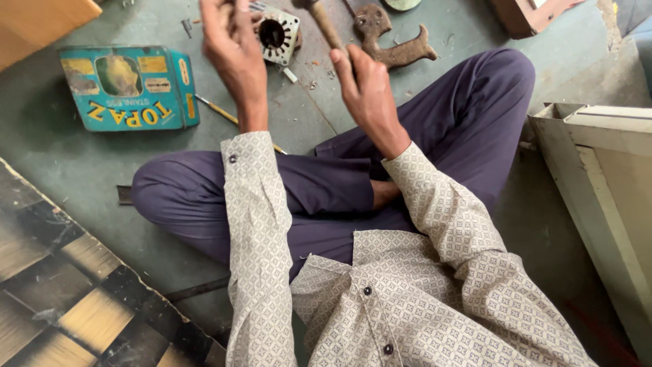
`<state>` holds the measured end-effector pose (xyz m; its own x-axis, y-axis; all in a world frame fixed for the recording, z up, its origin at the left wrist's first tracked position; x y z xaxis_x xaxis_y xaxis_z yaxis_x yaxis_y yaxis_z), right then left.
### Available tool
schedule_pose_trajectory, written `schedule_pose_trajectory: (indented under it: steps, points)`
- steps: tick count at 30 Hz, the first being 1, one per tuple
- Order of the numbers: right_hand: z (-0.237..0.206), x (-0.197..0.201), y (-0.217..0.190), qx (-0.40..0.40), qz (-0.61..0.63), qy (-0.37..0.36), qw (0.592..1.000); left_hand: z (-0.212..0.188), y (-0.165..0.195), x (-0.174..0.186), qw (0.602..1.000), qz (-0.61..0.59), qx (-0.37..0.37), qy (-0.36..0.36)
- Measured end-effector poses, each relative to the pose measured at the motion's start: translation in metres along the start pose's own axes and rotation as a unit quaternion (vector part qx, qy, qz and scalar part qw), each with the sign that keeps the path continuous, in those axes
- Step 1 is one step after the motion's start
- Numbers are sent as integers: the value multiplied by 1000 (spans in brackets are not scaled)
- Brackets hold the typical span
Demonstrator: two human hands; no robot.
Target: The person sits cross-legged on the floor holding a motor end plate against a wound stator and repeatedly taps around its edge with a small hammer to seat it. They turn the plate and reposition it between taps, then lift the assembled part at the end.
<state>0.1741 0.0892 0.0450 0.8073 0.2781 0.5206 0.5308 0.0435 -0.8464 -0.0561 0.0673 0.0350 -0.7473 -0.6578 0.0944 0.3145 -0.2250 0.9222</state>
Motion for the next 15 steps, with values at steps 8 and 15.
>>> schedule_pose_trajectory:
  steps: [8,15]
  points:
    - [7,-6,21,-53,20,-37,998,-5,-10,-21,995,26,13,-99]
    - [7,-8,19,-59,19,-51,997,-6,-12,-25,991,48,-4,-122]
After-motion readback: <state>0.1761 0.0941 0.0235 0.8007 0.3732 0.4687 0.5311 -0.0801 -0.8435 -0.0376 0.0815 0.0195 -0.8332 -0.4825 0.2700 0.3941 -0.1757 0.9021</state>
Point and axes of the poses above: each hand's wrist, its own z-axis towards the middle knuckle, its own x-axis out of the back of the hand, y = z × x, the point moved 8 cm from there along z, towards the middle knuckle, and after that the axes turned 6 degrees about -x, right-handed, at the moved point
